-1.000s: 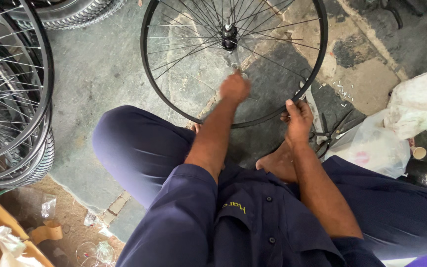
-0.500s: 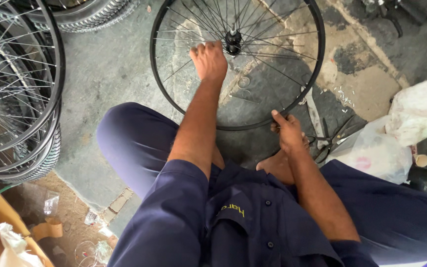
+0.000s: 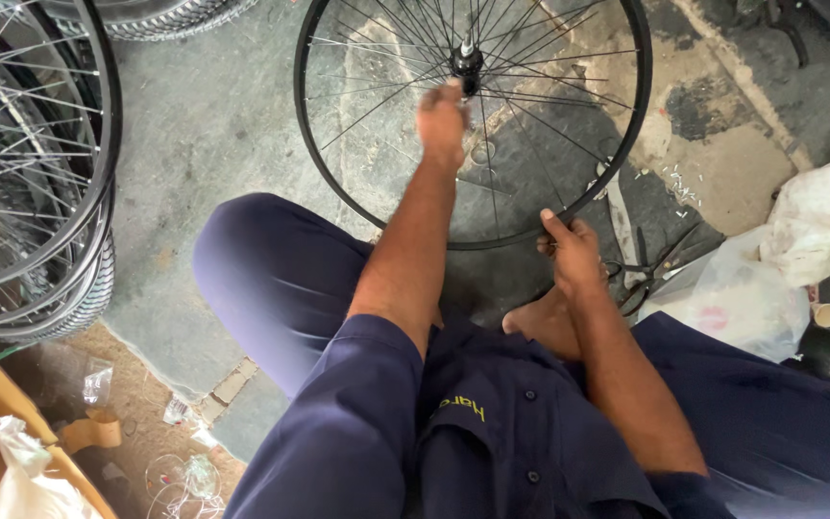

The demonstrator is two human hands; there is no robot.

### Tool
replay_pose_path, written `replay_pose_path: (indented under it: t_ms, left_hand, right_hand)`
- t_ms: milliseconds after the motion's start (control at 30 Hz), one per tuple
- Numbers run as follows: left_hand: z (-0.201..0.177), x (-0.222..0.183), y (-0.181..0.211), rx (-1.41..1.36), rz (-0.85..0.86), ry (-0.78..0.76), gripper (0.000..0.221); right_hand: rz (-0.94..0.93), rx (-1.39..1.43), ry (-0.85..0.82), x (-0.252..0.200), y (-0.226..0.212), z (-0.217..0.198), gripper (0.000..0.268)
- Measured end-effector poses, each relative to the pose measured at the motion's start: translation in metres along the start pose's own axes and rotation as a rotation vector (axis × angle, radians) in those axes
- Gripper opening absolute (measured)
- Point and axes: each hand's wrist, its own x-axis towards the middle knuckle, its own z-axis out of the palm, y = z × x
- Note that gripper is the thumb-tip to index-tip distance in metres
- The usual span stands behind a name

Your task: The person assembles a bicycle wheel by inserting spokes into the wheel hub and rim and fastening spoke nipples onto the spokes by hand.

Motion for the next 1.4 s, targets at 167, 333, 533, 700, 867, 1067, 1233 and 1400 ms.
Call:
replay_pose_path:
  t_ms: [167,333,533,700,867,1067,1233,1400]
  left_hand:
    - [0.008,0.029,0.013,-0.347,-0.067,0.1,0.018]
    - [0.004,0.037,0.01,-0.475,-0.13,0.022,0.012]
    - [0.002,0.046,-0.008,-0.608,-0.013,0.016,0.01]
    - [0.006,0.037,-0.003,-0.563,0.021,0.099,0.015]
    - [0.014,0.024,0.004,-0.545,0.035,0.171,0.029]
    - [-0.002,0.013,-0.024,-0.472,0.095,0.221,0.061]
    - [-0.023,-0.034,-0.059,0.068,-0.186,-0.034,0.028]
    - [-0.037,-0.078,-0.079,0.626,-0.312,-0.153,0.018]
  right_hand:
    - [0.021,0.044,0.005,-0.006,-0.009,0.003,0.029]
    - [0.044,0.039,0.019,-0.005,-0.016,0.002,0.028]
    - [0.093,0.099,0.04,0.006,-0.011,-0.005,0.027]
    - [0.101,0.129,0.048,0.012,-0.01,-0.011,0.027]
    - [0.08,0.176,0.071,0.012,-0.012,-0.011,0.027]
    - [-0.035,0.021,0.08,0.011,-0.014,-0.006,0.026]
    - [-0.086,-0.024,0.075,0.01,-0.018,-0.003,0.027]
    - [-0.076,-0.048,0.036,0.002,-0.025,-0.002,0.026]
